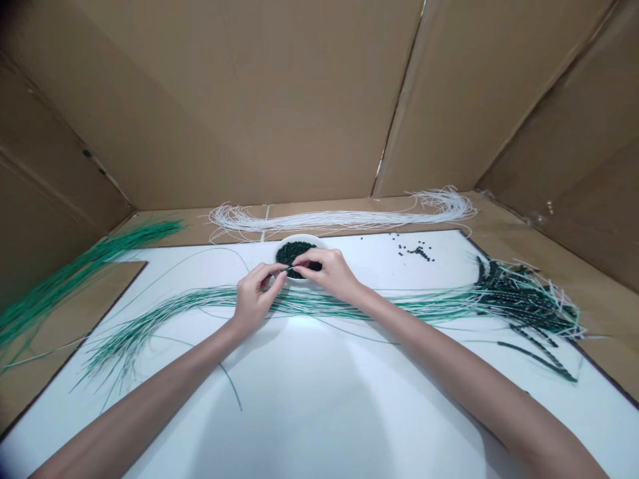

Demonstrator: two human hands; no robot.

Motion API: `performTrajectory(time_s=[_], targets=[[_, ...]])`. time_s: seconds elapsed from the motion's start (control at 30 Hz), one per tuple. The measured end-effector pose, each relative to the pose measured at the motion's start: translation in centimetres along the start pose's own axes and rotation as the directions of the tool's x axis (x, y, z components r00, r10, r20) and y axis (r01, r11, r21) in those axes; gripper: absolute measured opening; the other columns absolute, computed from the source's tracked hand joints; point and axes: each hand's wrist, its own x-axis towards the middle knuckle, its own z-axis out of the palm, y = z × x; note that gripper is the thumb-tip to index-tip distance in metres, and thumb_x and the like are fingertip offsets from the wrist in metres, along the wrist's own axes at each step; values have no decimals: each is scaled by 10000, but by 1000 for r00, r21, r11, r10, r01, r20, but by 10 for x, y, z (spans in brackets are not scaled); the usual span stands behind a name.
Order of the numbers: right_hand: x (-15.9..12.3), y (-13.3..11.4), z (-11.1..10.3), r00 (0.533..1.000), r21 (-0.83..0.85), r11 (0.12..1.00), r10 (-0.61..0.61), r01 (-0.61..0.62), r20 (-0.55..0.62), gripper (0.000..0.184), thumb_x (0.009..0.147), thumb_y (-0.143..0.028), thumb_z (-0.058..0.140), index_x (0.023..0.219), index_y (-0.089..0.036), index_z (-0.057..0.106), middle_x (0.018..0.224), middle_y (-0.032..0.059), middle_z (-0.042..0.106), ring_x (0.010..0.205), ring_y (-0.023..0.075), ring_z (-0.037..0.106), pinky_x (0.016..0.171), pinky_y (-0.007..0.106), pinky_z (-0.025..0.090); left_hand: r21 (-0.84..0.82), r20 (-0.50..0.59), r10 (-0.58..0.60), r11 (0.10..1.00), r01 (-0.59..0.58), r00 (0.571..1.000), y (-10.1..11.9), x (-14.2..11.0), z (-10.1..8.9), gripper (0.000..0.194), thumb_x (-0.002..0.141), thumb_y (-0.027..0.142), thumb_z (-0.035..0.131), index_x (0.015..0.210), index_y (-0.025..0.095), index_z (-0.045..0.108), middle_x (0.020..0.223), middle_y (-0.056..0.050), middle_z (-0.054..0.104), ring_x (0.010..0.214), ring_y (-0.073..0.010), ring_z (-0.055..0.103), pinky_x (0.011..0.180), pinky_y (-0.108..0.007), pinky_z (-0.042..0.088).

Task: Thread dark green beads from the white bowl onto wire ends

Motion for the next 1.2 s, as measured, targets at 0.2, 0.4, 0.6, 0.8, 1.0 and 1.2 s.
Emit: performTrajectory(time_s=[0.2,0.4,0.6,0.8,1.0,1.2], targets=[[-1,1,-1,996,99,991,93,-93,10,135,720,-219,588,817,-194,678,821,19,686,781,158,627,738,270,484,-8,-17,-27,1000,27,1000,-1,0,1,119,787,259,518,822,169,589,696,-1,558,575,-81,436,567,-193,359],[-1,3,-3,988,204,967,151,-153,26,179,712,-282,597,841,-191,681,822,20,689,789,174,634,754,289,493,-54,-55,-53,997,50,997,-1,-1,3,112,793,253,499,804,159,559,689,4,549,543,-67,423,527,-179,347],[-1,3,-2,983,267,946,177,-183,47,190,705,-276,605,852,-184,681,817,25,690,773,172,638,727,277,507,-63,-56,-36,997,32,998,-1,-2,2,120,800,260,490,802,162,559,674,10,537,532,-65,396,534,-181,345],[-1,3,-3,983,267,946,175,-182,48,175,688,-266,620,829,-188,688,820,18,690,790,180,637,751,290,508,-69,-43,-32,997,29,999,-1,-2,1,138,806,274,482,816,165,566,685,1,541,553,-74,403,547,-188,351],[-1,3,-3,982,273,943,180,-190,62,183,695,-272,614,846,-199,688,818,15,692,784,183,641,752,300,515,-67,-40,-33,997,30,999,-1,-2,2,143,806,279,484,825,166,570,691,-1,551,550,-74,405,542,-188,353],[-1,2,-3,983,268,946,175,-185,63,165,703,-256,609,839,-209,689,810,5,692,775,178,644,758,299,516,-65,-40,-31,997,29,999,-2,-2,2,136,806,271,486,831,167,569,704,-3,557,559,-74,411,552,-187,356]])
